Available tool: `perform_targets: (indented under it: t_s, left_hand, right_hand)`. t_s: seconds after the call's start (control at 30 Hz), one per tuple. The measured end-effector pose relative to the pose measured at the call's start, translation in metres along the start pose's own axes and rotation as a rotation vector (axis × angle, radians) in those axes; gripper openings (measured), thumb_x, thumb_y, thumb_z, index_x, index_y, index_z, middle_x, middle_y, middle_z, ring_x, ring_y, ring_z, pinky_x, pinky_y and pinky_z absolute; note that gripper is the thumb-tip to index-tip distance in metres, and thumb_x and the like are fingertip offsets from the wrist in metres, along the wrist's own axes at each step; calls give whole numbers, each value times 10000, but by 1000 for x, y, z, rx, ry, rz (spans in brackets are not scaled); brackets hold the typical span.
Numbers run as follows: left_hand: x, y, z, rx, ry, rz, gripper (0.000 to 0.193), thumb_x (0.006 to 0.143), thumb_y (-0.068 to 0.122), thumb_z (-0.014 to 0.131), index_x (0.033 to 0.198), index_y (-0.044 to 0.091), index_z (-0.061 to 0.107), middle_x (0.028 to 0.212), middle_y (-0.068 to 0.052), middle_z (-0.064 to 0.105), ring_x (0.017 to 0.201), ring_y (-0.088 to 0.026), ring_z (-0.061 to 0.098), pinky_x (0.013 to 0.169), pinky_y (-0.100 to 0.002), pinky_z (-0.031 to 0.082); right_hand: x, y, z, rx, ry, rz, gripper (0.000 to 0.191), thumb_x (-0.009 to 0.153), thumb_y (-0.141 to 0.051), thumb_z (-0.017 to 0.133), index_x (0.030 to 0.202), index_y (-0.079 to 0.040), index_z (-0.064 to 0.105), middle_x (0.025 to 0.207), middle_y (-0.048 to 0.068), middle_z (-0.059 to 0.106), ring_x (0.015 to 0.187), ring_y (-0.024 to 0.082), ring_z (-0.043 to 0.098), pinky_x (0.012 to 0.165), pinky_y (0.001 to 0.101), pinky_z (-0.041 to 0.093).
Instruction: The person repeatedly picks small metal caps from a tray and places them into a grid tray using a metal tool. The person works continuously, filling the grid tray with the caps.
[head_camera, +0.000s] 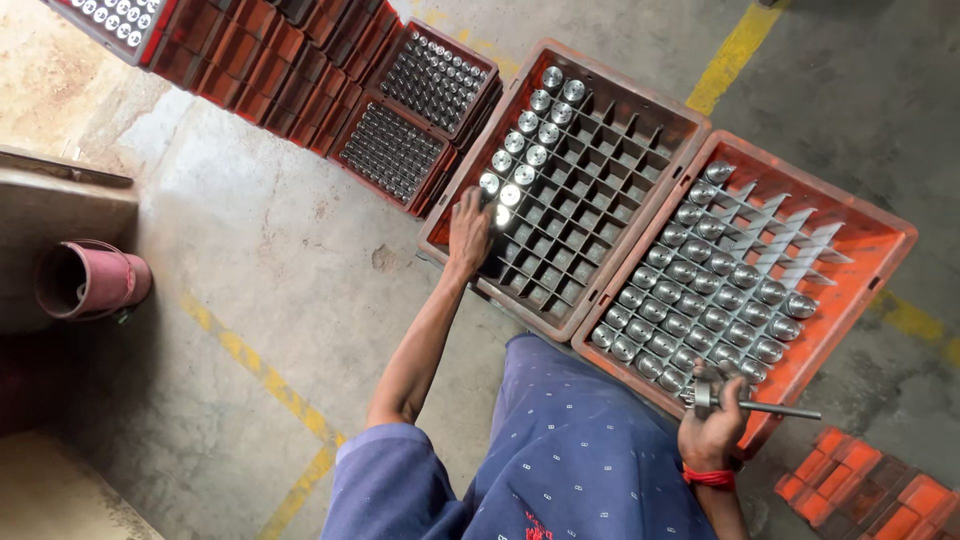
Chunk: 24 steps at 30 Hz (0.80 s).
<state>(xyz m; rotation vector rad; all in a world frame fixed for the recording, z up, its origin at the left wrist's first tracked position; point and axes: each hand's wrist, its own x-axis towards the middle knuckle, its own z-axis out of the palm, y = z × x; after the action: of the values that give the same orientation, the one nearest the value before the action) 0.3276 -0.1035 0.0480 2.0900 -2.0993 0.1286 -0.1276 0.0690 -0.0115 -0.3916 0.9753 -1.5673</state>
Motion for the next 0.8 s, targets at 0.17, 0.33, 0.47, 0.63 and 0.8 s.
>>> perform_targets:
  t_s: [0.17, 0.33, 0.47, 0.63, 0.8]
  left_hand:
    - [-14, -10, -45, -464, 233, 94, 507, 789, 331, 883, 1166, 64, 671, 1392, -208, 564, 1348, -351, 520, 1122, -465, 479]
    - [-26, 55, -76, -1248, 285, -101, 625, 697, 516, 891, 1067, 78, 642, 1117, -29, 662, 1055, -171, 667, 921, -339, 575]
    - [-54, 168, -52, -1397, -357, -477, 374, 849, 339, 857, 892, 14, 677, 755, -1, 636, 698, -98, 571, 625, -329, 484]
    - [-123, 264, -46, -988, -404, 24, 448, 670, 181, 836, 1075, 53, 695, 844, -175, 745, 795, -356, 728, 700, -446, 556]
    - [-148, 323, -52, -935, -591, 142, 402, 790, 252, 791, 1146, 94, 690, 945, -198, 745, 868, -405, 716, 745, -493, 550]
  right_hand:
    - [-12, -4, 4, -55, 112, 92, 307, 1178, -325, 445, 1229, -59, 589, 1050, 128, 723, 1073, 259, 684, 1134, 428, 450]
    - [-13, -1, 3, -69, 84, 114, 319, 1181, -327, 476, 1274, -41, 585, 1078, 145, 706, 1067, 259, 690, 1124, 419, 475]
    - [-6, -4, 22, -7, 109, 217, 300, 1108, -301, 536, 1292, -65, 557, 1170, 152, 718, 1066, 236, 690, 1045, 386, 502]
    - [-2, -46, 45, -8, 13, 113, 332, 1132, -347, 516, 1281, -53, 549, 1188, 154, 700, 994, 202, 664, 937, 366, 527]
    - [-14, -88, 44, -84, 15, 106, 369, 1106, -397, 489, 1266, -65, 513, 1187, 149, 666, 960, 180, 663, 870, 363, 544]
